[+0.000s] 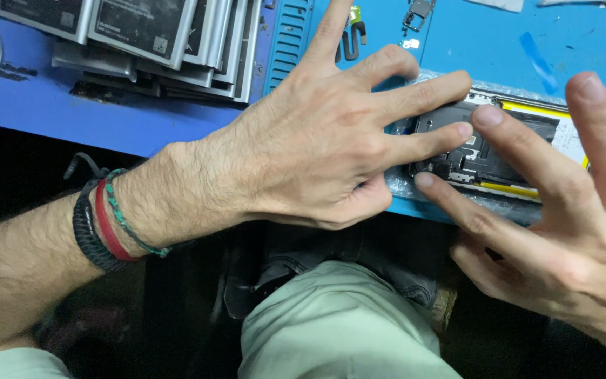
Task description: The person uses a metal spudger to pry and lift a black internal component from the back of a disassembled smartphone. They carefully maneuver the tool under the part to detach it from the phone's chassis.
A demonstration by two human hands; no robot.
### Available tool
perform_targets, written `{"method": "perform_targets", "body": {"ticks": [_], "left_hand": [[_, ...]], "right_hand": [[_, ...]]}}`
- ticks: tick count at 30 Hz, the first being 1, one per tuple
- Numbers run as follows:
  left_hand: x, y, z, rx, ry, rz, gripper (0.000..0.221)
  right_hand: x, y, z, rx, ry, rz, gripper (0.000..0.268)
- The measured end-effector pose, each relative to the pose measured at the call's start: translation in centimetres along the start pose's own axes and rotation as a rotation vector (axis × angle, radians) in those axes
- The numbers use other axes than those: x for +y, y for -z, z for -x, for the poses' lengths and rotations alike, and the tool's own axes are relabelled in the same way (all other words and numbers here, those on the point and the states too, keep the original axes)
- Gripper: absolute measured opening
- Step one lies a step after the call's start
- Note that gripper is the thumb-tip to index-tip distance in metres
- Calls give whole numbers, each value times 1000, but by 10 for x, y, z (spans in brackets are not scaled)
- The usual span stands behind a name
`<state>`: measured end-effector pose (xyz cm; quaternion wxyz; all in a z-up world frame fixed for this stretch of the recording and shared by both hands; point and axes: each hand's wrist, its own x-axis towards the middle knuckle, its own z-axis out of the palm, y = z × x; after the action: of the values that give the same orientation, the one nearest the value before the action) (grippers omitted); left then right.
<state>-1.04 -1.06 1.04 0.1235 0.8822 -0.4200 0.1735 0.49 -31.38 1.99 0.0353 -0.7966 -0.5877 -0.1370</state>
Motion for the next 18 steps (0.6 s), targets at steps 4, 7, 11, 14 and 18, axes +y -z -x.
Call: {"method": "perform_targets", "body": {"ticks": [4,7,11,14,18], "left_hand": [[1,-2,0,-14,16,51,55],[0,-3,0,-13,18,8,51],[-2,-2,0,-9,25,27,50],[0,-1,-1,-13,26,6,50],[5,0,0,-7,15,25,45]], "right_hand": [[3,-4,-9,51,77,87,53],[1,-4,-21,35,36,-145,47],[-3,-4,-26,3,-198,-443,57],[-5,-5,-25,-16,-243,-464,62],[-2,-10,-17,-8,-184,-454,57]]}}
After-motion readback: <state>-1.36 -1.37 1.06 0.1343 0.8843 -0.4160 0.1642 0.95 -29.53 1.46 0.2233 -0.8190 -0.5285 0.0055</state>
